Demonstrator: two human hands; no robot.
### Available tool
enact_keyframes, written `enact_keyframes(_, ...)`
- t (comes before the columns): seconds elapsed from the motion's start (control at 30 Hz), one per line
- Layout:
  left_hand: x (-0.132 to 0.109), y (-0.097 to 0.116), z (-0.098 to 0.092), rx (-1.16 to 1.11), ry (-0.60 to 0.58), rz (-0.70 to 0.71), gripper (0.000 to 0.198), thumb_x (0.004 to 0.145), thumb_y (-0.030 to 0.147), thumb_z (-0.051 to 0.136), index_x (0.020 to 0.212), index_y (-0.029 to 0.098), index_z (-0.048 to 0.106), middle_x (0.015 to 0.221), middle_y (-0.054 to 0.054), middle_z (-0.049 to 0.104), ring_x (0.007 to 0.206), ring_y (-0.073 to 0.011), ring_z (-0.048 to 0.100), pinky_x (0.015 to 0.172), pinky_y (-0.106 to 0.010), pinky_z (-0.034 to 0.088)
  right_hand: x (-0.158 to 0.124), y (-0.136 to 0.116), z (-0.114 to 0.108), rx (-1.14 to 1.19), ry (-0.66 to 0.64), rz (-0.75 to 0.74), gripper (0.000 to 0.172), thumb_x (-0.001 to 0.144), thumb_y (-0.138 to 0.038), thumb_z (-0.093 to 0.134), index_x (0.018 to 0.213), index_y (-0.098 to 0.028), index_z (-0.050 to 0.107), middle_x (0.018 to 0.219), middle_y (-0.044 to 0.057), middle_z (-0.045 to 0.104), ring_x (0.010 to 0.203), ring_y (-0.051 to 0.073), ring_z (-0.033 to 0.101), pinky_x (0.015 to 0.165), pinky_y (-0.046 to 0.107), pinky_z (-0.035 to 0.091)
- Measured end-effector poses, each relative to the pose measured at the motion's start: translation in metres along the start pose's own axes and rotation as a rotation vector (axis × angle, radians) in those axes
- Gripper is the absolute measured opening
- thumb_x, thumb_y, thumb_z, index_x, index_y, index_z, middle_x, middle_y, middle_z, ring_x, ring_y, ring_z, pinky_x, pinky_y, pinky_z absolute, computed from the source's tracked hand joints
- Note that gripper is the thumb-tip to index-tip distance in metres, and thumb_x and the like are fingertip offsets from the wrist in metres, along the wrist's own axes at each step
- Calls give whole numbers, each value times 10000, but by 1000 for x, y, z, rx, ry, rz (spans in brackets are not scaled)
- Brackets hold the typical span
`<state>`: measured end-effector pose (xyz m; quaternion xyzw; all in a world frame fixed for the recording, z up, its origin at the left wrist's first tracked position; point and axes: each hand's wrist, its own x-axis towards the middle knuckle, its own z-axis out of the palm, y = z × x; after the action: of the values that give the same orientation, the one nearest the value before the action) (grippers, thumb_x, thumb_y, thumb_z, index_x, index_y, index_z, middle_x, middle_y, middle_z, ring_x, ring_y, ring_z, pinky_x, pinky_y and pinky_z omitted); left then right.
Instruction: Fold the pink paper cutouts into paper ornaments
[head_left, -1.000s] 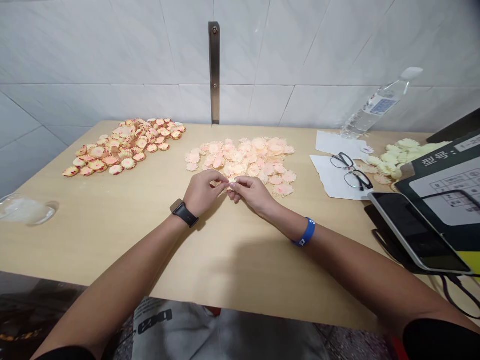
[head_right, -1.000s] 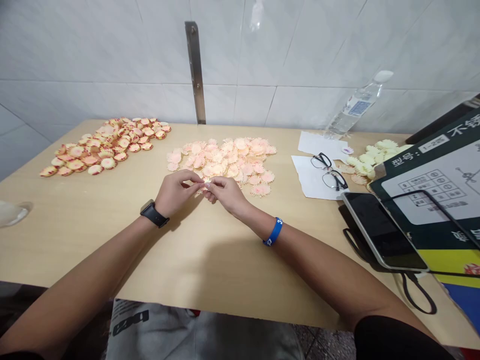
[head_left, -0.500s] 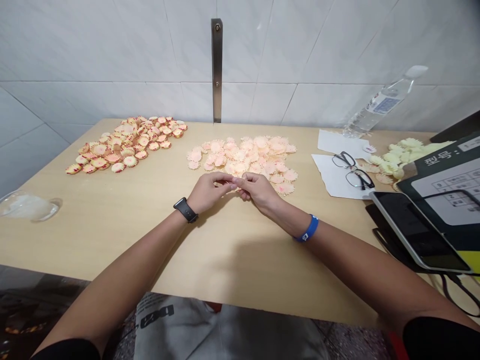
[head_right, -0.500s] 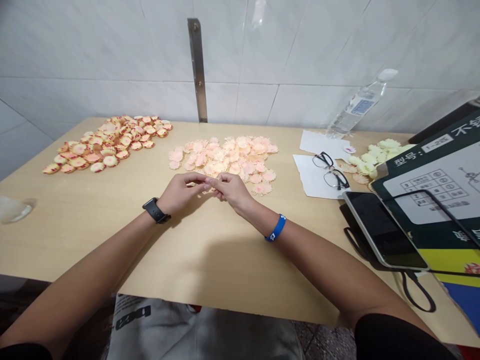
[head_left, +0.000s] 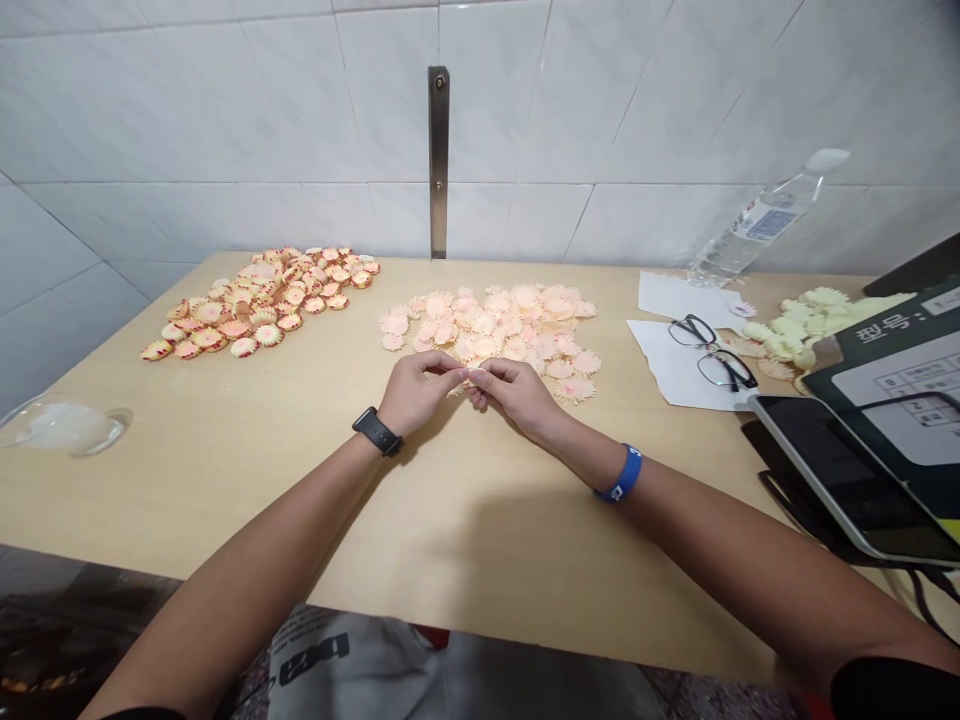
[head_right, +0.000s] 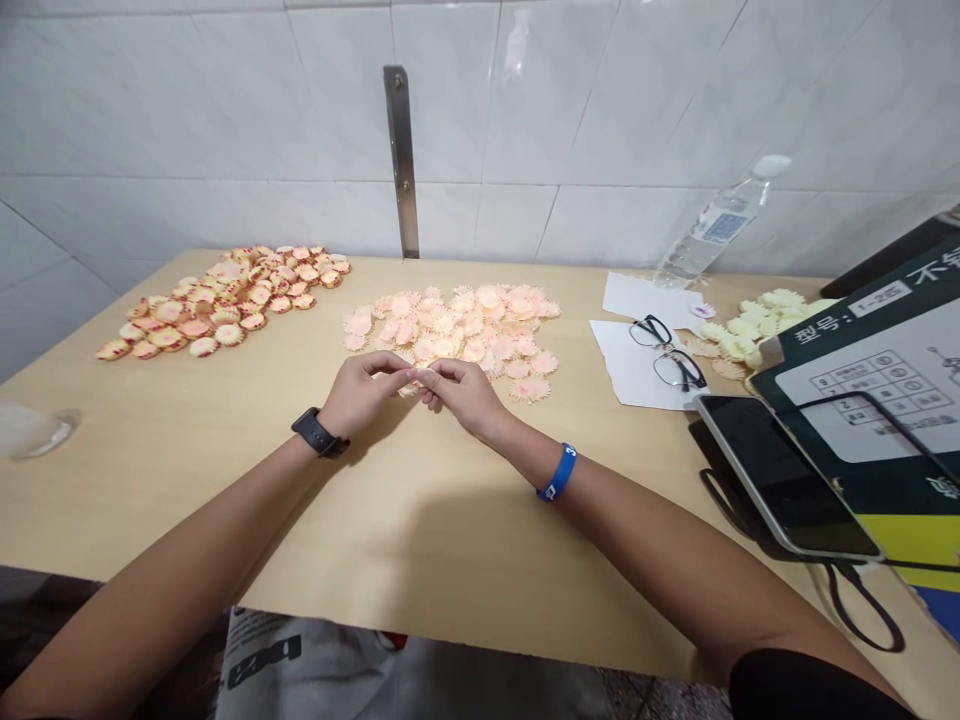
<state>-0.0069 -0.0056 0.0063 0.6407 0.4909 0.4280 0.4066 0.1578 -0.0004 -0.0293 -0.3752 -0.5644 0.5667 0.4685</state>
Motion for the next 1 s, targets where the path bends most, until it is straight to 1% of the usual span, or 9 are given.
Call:
enact_keyframes(0.2, -1, -1, 6, -298, 33, -215, 183, 658, 323, 751, 695, 155, 690, 728, -34, 671, 726, -153, 612, 642, -268, 488, 1, 0, 1, 46, 8, 25, 383, 741, -510, 735, 621, -177, 590, 565, -6, 588, 521, 108, 525, 533, 269, 419)
enact_keyframes(0.3, -2, -1, 7, -368, 36, -241, 187, 654, 315, 755, 692, 155, 667, 709, -23, 648, 695, -142, 604, 650, -280, 498, 1, -3, 2, 99, -2, 55, 356, 733, -493, 735, 641, -169, 622, 585, 5, 606, 527, 110, 533, 541, 272, 426)
enact_keyframes(0.37, -2, 0, 6, -308, 39, -152, 162, 675, 303, 734, 690, 159, 661, 713, -23, 643, 705, -149, 602, 651, -282, 501, -1, -6, 2, 156, -6, 96, 324, 727, -466, 732, 656, -162, 644, 592, 16, 618, 525, 116, 539, 541, 277, 428)
enact_keyframes(0.47, -2, 2, 2, -115, 63, 59, 116, 727, 280, 693, 696, 169, 672, 777, -43, 664, 776, -170, 608, 629, -259, 482, -3, -9, 3, 228, 16, 151, 274, 716, -410, 719, 641, -156, 647, 592, 34, 624, 543, 131, 554, 544, 283, 431)
enact_keyframes(0.53, -1, 2, 0, -57, 49, 159, 106, 747, 272, 685, 701, 177, 677, 824, -55, 671, 826, -182, 613, 613, -247, 474, -3, -11, 2, 250, 31, 176, 257, 704, -387, 715, 625, -153, 643, 592, 40, 621, 558, 137, 558, 556, 287, 441)
enact_keyframes(0.67, 2, -3, -2, -102, 27, 292, 103, 766, 266, 697, 714, 180, 673, 860, -69, 661, 873, -191, 617, 628, -254, 497, -2, -13, 2, 271, 83, 216, 236, 669, -369, 725, 613, -155, 645, 600, 36, 610, 588, 141, 557, 555, 280, 446)
enact_keyframes(0.8, -2, -7, 4, -167, 37, 383, 95, 817, 257, 673, 762, 181, 667, 924, -77, 657, 891, -181, 627, 745, -303, 534, -3, -21, 7, 246, 136, 174, 241, 688, -375, 699, 594, -161, 640, 610, 26, 590, 588, 130, 532, 526, 264, 419)
enact_keyframes(0.9, -9, -3, 8, -151, 75, 476, 85, 863, 223, 628, 790, 184, 649, 967, -86, 662, 936, -187, 633, 826, -337, 525, -3, -28, 9, 223, 157, 144, 216, 691, -317, 675, 548, -171, 604, 596, 12, 556, 590, 117, 506, 541, 253, 414)
enact_keyframes(1.0, -17, 5, 8, -111, 118, 588, 95, 889, 203, 592, 800, 194, 623, 982, -87, 673, 978, -202, 633, 885, -373, 504, 0, -31, 4, 239, 260, 171, 226, 662, -260, 678, 507, -184, 531, 562, -17, 479, 581, 109, 496, 548, 243, 418)
